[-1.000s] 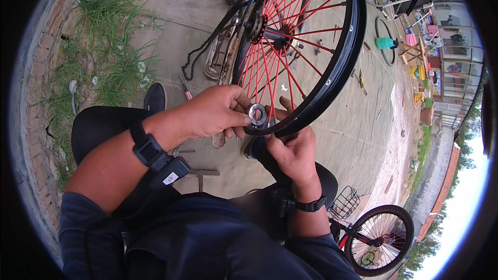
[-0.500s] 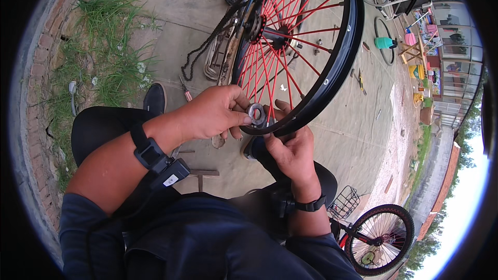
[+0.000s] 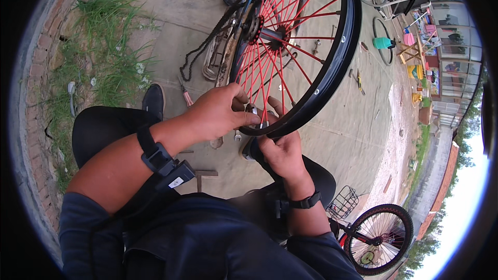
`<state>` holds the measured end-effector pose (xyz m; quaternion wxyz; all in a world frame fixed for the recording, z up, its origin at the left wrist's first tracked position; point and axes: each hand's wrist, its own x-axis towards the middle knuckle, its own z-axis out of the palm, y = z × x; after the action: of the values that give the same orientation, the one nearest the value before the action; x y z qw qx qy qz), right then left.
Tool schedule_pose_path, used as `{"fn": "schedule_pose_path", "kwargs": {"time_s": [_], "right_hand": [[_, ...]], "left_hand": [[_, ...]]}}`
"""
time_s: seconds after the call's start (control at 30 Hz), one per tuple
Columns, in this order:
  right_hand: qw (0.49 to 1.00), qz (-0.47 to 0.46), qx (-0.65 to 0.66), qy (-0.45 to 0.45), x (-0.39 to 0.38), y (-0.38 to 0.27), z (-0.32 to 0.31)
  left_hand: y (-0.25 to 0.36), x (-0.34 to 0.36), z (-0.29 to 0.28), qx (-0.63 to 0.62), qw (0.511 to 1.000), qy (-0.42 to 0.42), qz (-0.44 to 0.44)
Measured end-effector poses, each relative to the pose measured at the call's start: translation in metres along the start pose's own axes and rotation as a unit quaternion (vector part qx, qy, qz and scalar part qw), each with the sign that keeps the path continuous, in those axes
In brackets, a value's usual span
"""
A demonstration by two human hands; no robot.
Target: The person is working on a bicycle wheel, repeatedly inserting and removing a small metal ring into the rim. They manipulate the ring with both hands, checking its fit and position on the wheel.
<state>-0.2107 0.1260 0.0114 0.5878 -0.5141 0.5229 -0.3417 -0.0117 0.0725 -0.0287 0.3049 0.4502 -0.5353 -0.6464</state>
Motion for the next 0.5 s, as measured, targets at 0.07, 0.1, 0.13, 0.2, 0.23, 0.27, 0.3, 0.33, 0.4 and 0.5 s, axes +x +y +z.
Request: {"fn": "schedule_pose_path", "kwargs": {"time_s": [0.07,0.1,0.13,0.2,0.23,0.27,0.3,0.33,0.4,0.5], "right_hand": [[1.0,0.012,-0.001,-0.008,-0.002,-0.002,0.0],[1.0,0.02,-0.006,-0.011,-0.003,-0.003,-0.001],[0.999,0.031,-0.019,-0.013,-0.003,-0.004,-0.002],[1.0,0.031,-0.005,-0.003,-0.003,-0.004,-0.001],[1.0,0.019,0.022,0.009,-0.004,-0.002,0.002],[0.999,0.008,0.033,0.013,-0.003,0.0,0.004],[0.999,-0.004,0.044,0.016,-0.003,0.001,0.004],[0.999,-0.014,0.039,0.014,0.0,0.005,0.003],[0.999,0.001,0.05,0.01,-0.001,0.005,0.003],[0.995,0.051,0.087,0.008,-0.003,0.001,0.004]], "left_hand": [[0.002,0.002,-0.001,-0.111,0.991,-0.055,-0.058],[0.006,0.002,-0.003,-0.166,0.979,-0.082,-0.087],[0.011,0.002,-0.006,-0.145,0.979,-0.084,-0.118],[0.025,0.002,-0.011,-0.102,0.975,-0.089,-0.177],[0.023,0.003,-0.01,-0.114,0.975,-0.093,-0.164],[0.02,0.003,-0.009,-0.126,0.976,-0.094,-0.151],[0.016,0.003,-0.008,-0.137,0.976,-0.096,-0.138],[0.012,0.004,-0.005,-0.143,0.977,-0.084,-0.131],[0.008,0.005,0.001,-0.155,0.979,-0.062,-0.117],[0.01,0.007,0.005,-0.097,0.983,-0.053,-0.15]]}}
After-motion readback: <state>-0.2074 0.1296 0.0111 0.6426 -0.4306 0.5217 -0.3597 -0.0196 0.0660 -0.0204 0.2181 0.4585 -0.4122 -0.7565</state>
